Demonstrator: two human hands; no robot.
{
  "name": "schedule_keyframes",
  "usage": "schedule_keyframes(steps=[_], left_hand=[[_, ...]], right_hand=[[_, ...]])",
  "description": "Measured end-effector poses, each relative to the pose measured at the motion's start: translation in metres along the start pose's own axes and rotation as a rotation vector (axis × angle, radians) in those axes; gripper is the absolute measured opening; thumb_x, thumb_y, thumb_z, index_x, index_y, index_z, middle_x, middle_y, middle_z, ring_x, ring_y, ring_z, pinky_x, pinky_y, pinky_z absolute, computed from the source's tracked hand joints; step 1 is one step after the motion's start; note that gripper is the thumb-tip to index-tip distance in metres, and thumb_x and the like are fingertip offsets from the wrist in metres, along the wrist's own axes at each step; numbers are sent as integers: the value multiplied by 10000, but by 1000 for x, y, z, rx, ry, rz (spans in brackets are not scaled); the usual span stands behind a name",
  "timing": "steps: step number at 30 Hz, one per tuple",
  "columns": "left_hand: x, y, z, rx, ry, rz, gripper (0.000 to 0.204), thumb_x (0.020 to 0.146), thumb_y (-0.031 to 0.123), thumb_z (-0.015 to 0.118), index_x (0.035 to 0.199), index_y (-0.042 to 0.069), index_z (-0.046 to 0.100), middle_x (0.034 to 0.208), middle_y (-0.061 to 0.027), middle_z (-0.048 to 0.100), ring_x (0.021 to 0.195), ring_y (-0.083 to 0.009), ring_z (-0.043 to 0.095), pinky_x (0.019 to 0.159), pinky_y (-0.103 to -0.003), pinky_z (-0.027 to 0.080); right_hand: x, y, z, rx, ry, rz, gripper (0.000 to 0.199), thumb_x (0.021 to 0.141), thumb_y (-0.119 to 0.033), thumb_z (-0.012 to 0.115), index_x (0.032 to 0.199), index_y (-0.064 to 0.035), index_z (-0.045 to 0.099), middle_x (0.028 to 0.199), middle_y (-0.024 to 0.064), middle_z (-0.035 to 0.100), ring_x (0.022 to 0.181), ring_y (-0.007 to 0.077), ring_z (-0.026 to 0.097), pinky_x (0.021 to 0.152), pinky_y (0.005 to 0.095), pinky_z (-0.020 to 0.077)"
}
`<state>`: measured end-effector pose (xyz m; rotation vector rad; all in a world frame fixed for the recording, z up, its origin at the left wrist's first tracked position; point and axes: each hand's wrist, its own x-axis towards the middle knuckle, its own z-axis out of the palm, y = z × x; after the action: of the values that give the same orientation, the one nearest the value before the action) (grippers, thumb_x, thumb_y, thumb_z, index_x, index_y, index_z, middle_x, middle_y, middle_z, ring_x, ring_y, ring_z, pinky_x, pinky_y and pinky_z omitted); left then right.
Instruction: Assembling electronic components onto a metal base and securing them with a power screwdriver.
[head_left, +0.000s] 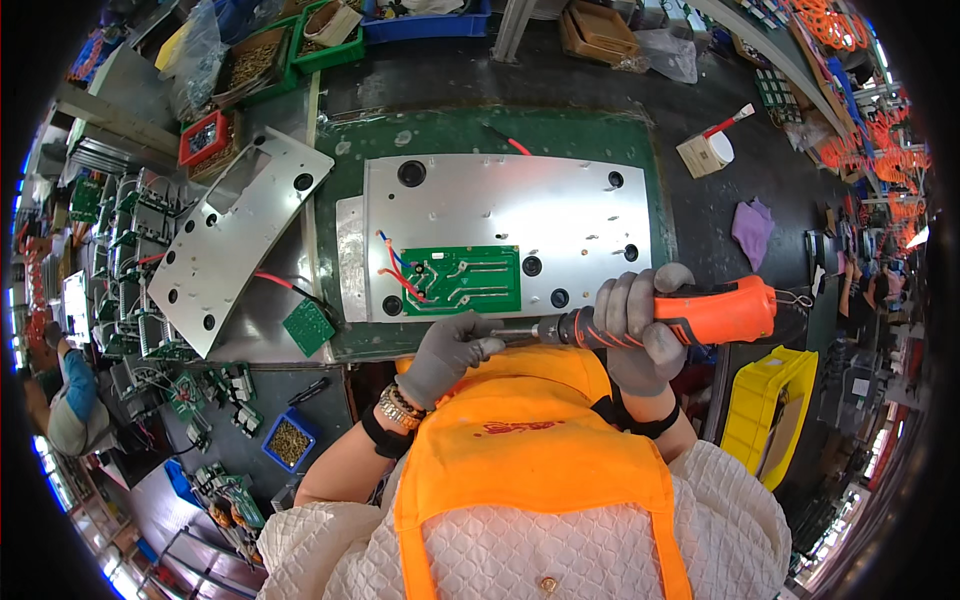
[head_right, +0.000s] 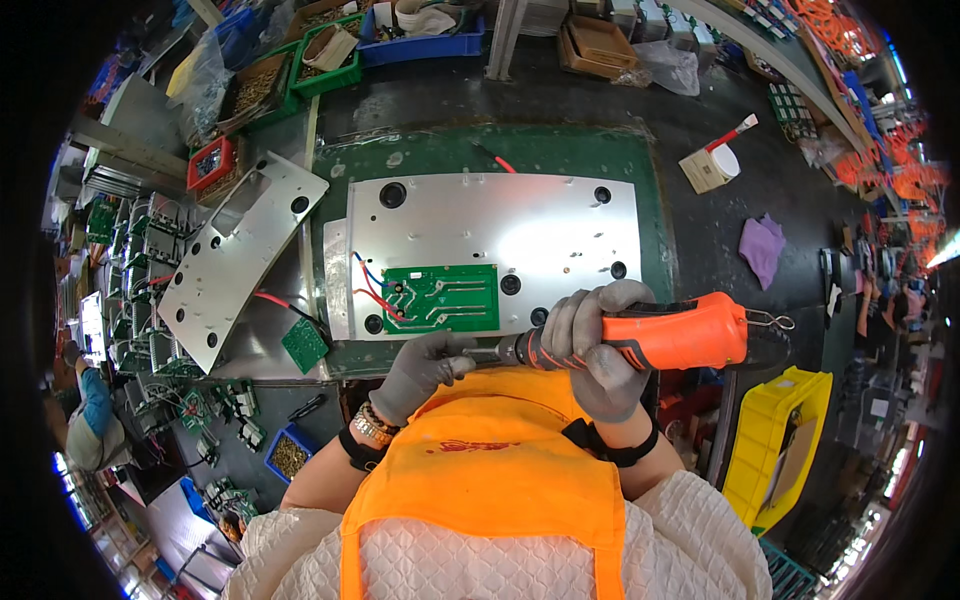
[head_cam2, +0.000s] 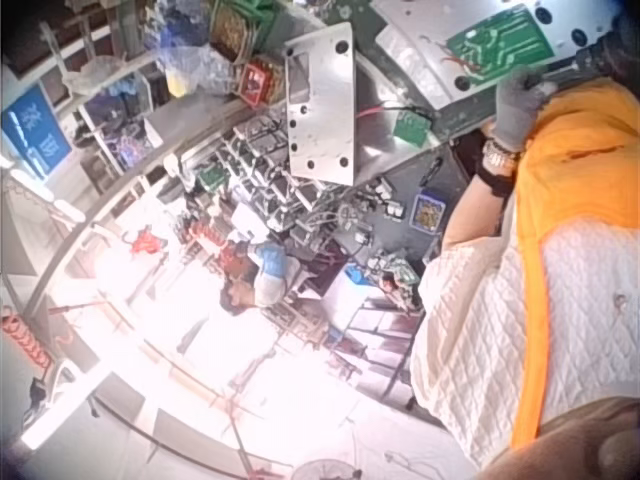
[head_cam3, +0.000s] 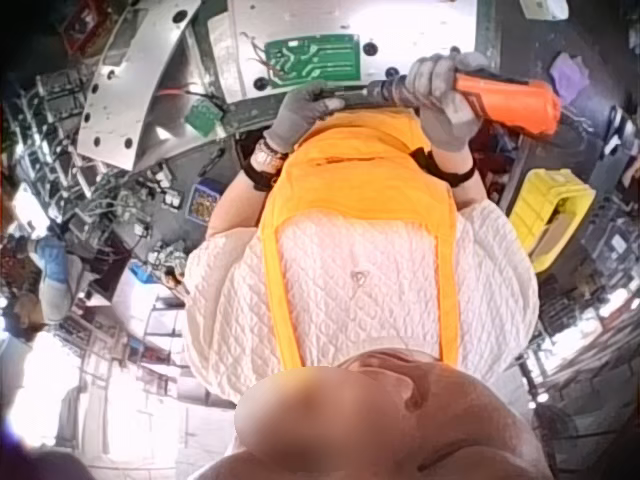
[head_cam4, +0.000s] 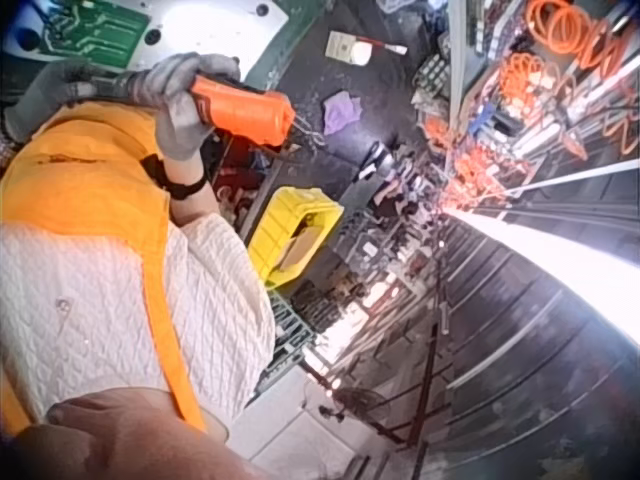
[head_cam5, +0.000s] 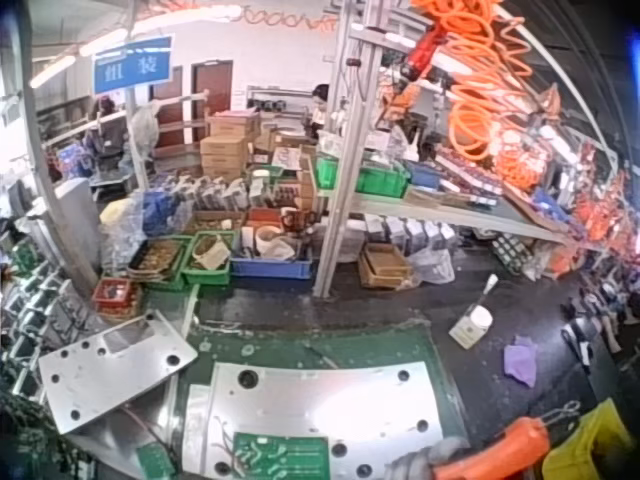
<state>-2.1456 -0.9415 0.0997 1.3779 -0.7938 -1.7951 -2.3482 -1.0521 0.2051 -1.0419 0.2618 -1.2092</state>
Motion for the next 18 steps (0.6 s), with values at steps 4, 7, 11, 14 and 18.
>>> schedule_keyframes(steps=[4,7,11,14,18], left_hand=[[0,-13,-1,-138,-15,153,377,924,69,604,1280,-25,525,1031,-64,611,894,-132,606,809,-262,514],[-2,-16,-6,-276,-75,85,364,960,48,510,1312,-43,492,1117,-106,614,959,-169,628,870,-300,533],[-5,-8,-8,-314,-46,-35,329,984,66,463,1281,-68,507,1116,-146,639,949,-193,656,840,-319,555],[-6,-1,-9,-251,-51,-88,319,989,76,463,1273,-59,518,1064,-141,656,911,-191,664,799,-309,561],[-5,-2,-10,-178,-58,-100,316,992,83,464,1274,-50,522,1047,-136,661,893,-184,666,777,-297,560]], right_hand=[[-3,1,-6,-106,33,1,366,816,-94,639,1148,-99,484,726,12,525,607,149,513,602,326,465],[-5,6,-10,-235,10,9,369,804,-71,627,1141,-88,479,724,28,525,632,160,524,626,330,476],[-10,13,-12,-231,-11,60,375,794,-26,593,1145,-73,466,725,40,529,669,170,536,641,334,484],[-10,16,-11,-211,-36,84,374,788,13,577,1134,-66,457,734,46,538,683,176,545,660,340,490],[-9,13,-3,-296,-113,112,350,774,99,551,1076,-60,473,785,56,562,721,191,571,703,350,501]])
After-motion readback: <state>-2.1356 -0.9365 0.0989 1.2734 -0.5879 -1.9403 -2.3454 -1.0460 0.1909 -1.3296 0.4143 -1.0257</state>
